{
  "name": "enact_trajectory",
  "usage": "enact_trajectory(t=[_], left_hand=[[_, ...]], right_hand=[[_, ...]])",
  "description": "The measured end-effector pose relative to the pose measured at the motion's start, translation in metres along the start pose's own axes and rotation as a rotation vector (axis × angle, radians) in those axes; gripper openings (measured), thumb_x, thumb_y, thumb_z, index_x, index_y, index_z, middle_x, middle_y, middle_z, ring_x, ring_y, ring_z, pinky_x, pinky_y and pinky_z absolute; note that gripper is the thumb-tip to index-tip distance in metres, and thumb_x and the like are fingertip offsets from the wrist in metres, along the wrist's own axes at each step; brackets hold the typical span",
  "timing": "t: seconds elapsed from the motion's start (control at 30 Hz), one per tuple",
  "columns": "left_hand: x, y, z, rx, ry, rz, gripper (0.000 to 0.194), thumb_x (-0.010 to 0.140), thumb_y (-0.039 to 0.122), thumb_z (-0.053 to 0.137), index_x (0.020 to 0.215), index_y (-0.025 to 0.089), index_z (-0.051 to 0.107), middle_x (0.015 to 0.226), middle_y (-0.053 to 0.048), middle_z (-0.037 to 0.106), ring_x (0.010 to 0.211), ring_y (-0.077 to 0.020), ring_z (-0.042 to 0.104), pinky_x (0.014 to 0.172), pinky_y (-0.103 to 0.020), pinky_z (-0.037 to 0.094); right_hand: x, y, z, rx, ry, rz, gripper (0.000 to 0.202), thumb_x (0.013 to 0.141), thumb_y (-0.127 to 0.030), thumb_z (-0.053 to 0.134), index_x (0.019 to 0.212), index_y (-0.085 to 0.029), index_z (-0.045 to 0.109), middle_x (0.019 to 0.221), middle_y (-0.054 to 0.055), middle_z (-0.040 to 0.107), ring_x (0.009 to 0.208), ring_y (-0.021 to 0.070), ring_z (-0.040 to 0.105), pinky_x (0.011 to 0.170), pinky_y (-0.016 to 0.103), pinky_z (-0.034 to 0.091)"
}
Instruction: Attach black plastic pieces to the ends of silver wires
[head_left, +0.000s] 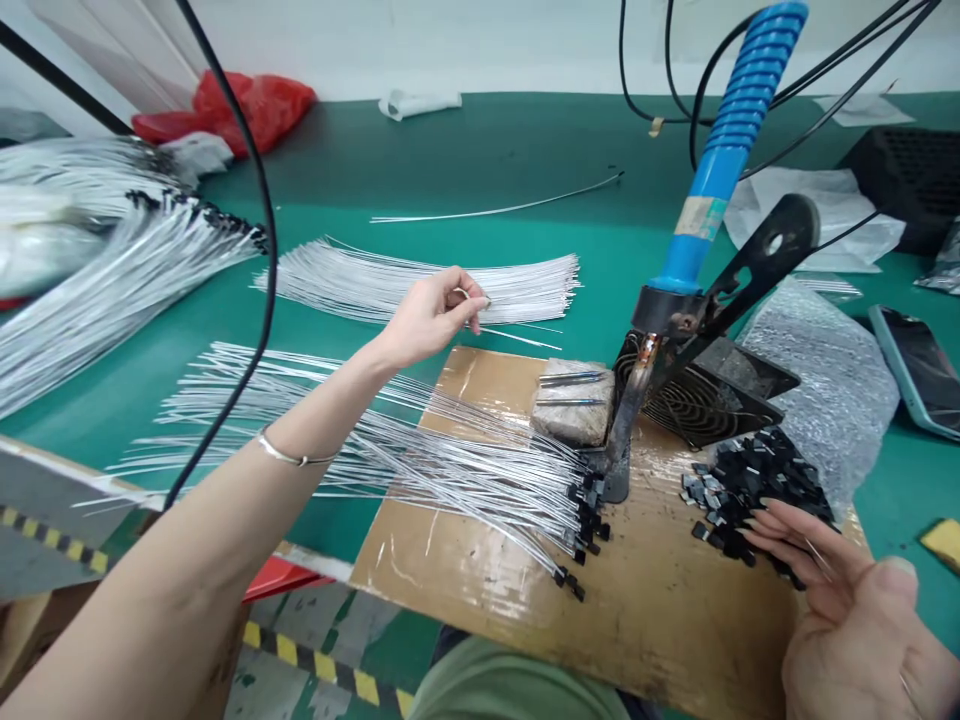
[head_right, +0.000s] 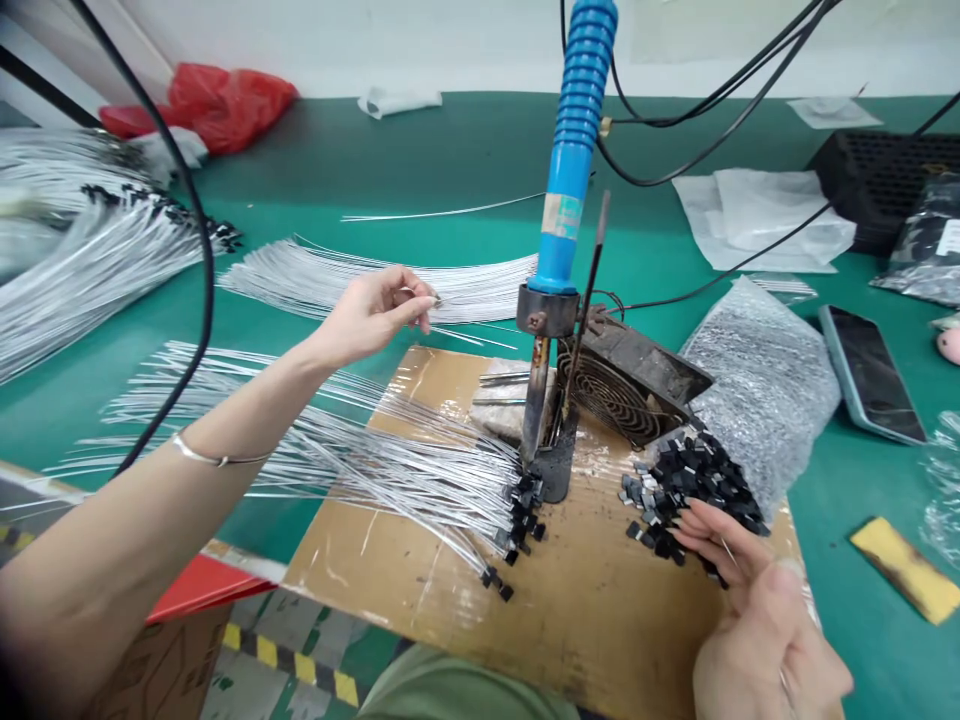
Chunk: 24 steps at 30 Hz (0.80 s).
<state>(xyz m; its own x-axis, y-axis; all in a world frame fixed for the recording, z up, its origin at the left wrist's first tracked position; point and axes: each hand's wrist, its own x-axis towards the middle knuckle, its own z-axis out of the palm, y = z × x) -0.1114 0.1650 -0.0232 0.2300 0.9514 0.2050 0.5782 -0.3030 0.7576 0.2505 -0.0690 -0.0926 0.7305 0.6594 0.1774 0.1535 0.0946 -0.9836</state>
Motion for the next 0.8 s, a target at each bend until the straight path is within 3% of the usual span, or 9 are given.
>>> enact_trajectory(t=[0.1, 0.23, 0.43, 0.53, 0.6, 0.67, 0.73, 0.8], left_hand=[[-0.015, 0.013, -0.008, -0.021, -0.02, -0.011, 0.015, 0.09, 0.03, 0.067, 0.084, 0.021, 0.057, 0.069, 0.0, 0.063, 0.055, -0.0128, 0.054, 0.054, -0.028, 0.041], [-0.025, 0.016, -0.006, 0.026, 0.035, 0.077, 0.019, 0.088, 0.034, 0.071, 0.083, 0.02, 0.059, 0.07, -0.001, 0.067, 0.061, -0.0143, 0.059, 0.058, -0.026, 0.045], [0.01, -0.013, 0.023, 0.074, 0.081, 0.077, 0.022, 0.094, 0.033, 0.058, 0.083, 0.016, 0.067, 0.071, -0.005, 0.071, 0.063, -0.0167, 0.064, 0.063, -0.029, 0.051], [0.023, -0.018, 0.028, 0.122, 0.045, 0.094, 0.021, 0.089, 0.032, 0.064, 0.08, 0.015, 0.072, 0.086, -0.01, 0.078, 0.083, -0.0231, 0.073, 0.08, -0.035, 0.057], [0.019, -0.015, 0.018, 0.169, 0.009, 0.122, 0.02, 0.087, 0.033, 0.068, 0.087, 0.015, 0.077, 0.104, -0.013, 0.08, 0.098, -0.0266, 0.073, 0.09, -0.039, 0.057], [0.005, -0.01, -0.001, 0.225, -0.046, 0.15, 0.025, 0.089, 0.034, 0.065, 0.099, 0.016, 0.079, 0.113, -0.013, 0.079, 0.097, -0.0263, 0.073, 0.09, -0.04, 0.057], [-0.019, -0.007, -0.027, 0.291, -0.133, 0.174, 0.024, 0.09, 0.031, 0.062, 0.1, 0.018, 0.081, 0.106, -0.012, 0.079, 0.093, -0.0265, 0.073, 0.088, -0.041, 0.057], [-0.048, -0.008, -0.051, 0.384, -0.223, 0.204, 0.025, 0.09, 0.024, 0.058, 0.096, 0.02, 0.082, 0.11, -0.013, 0.078, 0.105, -0.0317, 0.071, 0.093, -0.046, 0.055]], right_hand=[[-0.006, -0.007, 0.007, -0.016, 0.082, 0.008, 0.05, 0.089, -0.064, 0.068, 0.072, -0.019, 0.083, 0.082, 0.016, 0.081, 0.067, 0.0308, 0.075, 0.061, 0.054, 0.064], [-0.012, -0.012, 0.008, -0.07, 0.014, 0.01, 0.053, 0.095, -0.064, 0.058, 0.081, -0.017, 0.079, 0.089, 0.013, 0.08, 0.071, 0.0284, 0.075, 0.067, 0.052, 0.065], [-0.019, -0.025, 0.013, -0.12, -0.01, 0.005, 0.05, 0.099, -0.059, 0.055, 0.084, -0.016, 0.075, 0.09, 0.01, 0.078, 0.071, 0.0253, 0.074, 0.074, 0.049, 0.062], [-0.02, -0.026, 0.014, -0.122, 0.007, 0.019, 0.05, 0.099, -0.059, 0.056, 0.083, -0.016, 0.075, 0.09, 0.01, 0.078, 0.071, 0.0246, 0.073, 0.073, 0.048, 0.061], [-0.019, -0.024, 0.013, -0.111, 0.027, 0.007, 0.048, 0.098, -0.058, 0.056, 0.082, -0.017, 0.074, 0.091, 0.011, 0.077, 0.071, 0.0247, 0.072, 0.072, 0.048, 0.061], [-0.017, -0.021, 0.01, -0.107, 0.042, 0.016, 0.048, 0.097, -0.059, 0.057, 0.079, -0.018, 0.074, 0.09, 0.012, 0.077, 0.07, 0.0262, 0.072, 0.071, 0.05, 0.06], [-0.013, -0.017, 0.006, -0.108, 0.024, 0.056, 0.048, 0.096, -0.059, 0.056, 0.075, -0.02, 0.072, 0.089, 0.014, 0.077, 0.069, 0.0283, 0.072, 0.073, 0.052, 0.058], [-0.01, -0.014, 0.003, -0.166, -0.041, 0.073, 0.051, 0.098, -0.061, 0.049, 0.074, -0.021, 0.071, 0.087, 0.015, 0.077, 0.067, 0.0293, 0.072, 0.074, 0.053, 0.056]])
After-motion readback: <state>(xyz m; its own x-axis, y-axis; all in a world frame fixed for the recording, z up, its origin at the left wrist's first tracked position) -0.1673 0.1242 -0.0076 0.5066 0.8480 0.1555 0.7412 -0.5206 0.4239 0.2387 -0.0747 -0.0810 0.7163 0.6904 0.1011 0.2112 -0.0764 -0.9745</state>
